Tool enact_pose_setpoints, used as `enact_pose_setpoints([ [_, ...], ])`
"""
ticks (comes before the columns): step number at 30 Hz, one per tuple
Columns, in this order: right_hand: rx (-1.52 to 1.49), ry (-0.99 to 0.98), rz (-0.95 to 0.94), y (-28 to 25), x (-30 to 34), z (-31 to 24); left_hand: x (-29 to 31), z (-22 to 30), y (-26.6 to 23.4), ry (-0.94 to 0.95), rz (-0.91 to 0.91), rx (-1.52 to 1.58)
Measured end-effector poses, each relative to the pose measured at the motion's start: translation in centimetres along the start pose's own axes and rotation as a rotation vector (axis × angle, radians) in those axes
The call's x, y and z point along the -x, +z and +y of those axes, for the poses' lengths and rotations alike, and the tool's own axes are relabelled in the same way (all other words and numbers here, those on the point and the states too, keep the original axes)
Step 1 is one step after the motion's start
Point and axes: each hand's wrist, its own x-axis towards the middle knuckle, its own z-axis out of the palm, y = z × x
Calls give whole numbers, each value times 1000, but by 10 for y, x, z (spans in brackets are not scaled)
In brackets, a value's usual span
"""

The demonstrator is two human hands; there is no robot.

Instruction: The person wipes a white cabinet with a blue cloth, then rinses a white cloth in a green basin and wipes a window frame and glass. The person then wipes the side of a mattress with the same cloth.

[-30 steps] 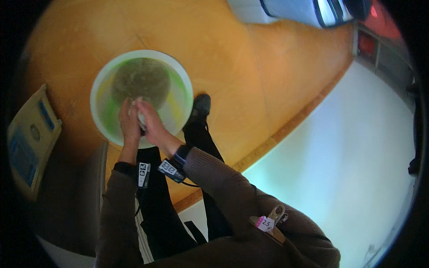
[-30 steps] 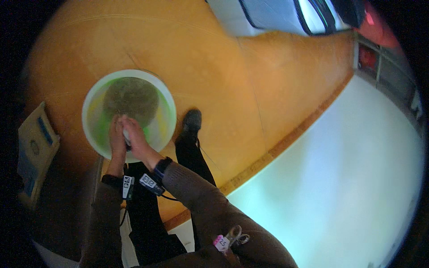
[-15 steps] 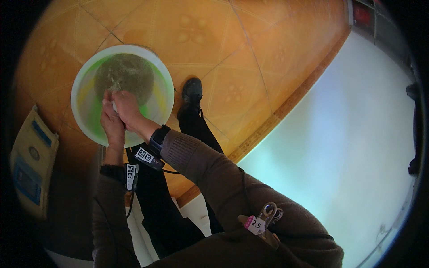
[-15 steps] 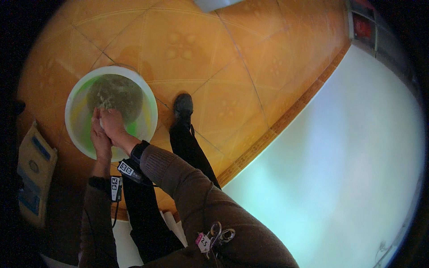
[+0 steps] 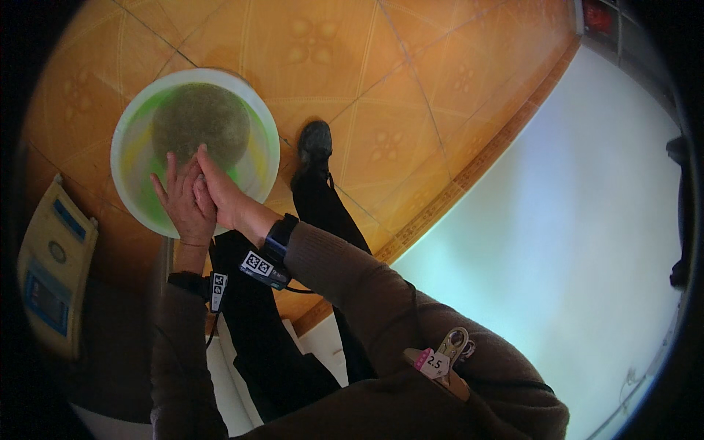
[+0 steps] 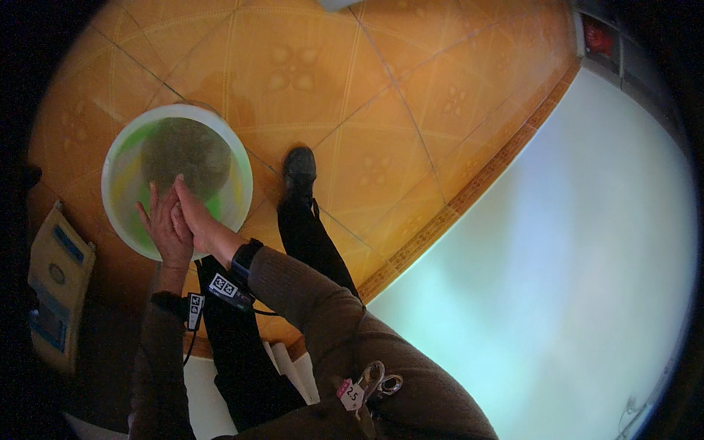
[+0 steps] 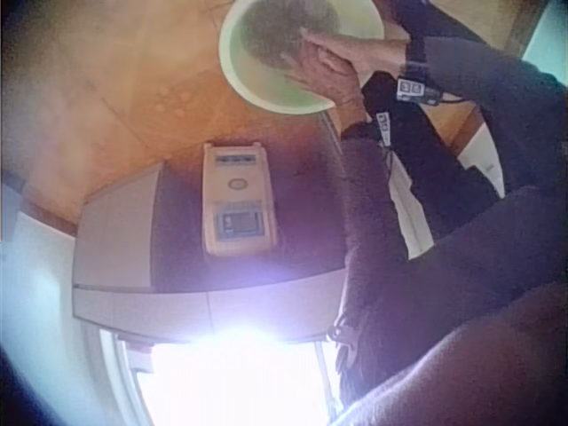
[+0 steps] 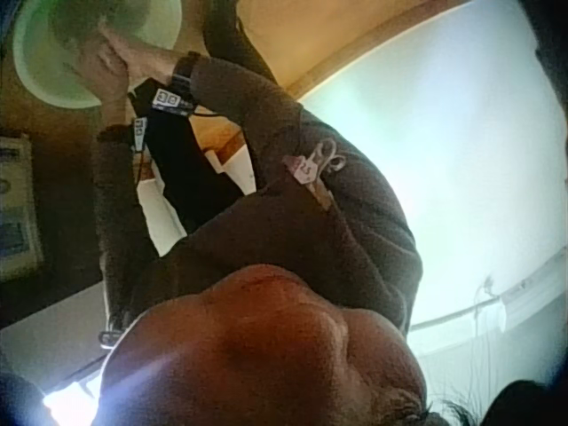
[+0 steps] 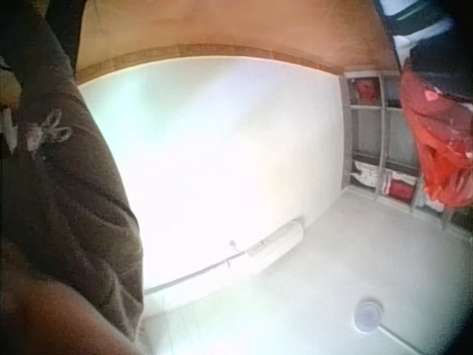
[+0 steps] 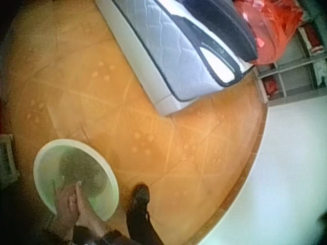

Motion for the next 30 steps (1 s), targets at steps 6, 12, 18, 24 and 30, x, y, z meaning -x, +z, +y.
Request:
enact_pose_setpoints([
  [6, -5, -48, 18, 2, -6, -3, -8, -3, 2, 135, 49, 31],
  [12, 93, -92, 49, -7, -25, 6, -1, -14, 12, 150, 102, 59],
  [18, 11, -126, -26, -4, -7, 9, 1, -11, 19, -70, 123, 317],
  [24, 716, -254, 69, -42, 20, -12, 2, -14, 19, -732, -32, 875],
  [30, 856, -414, 192, -75, 14, -21, 10, 7, 21, -886, -123, 1356],
])
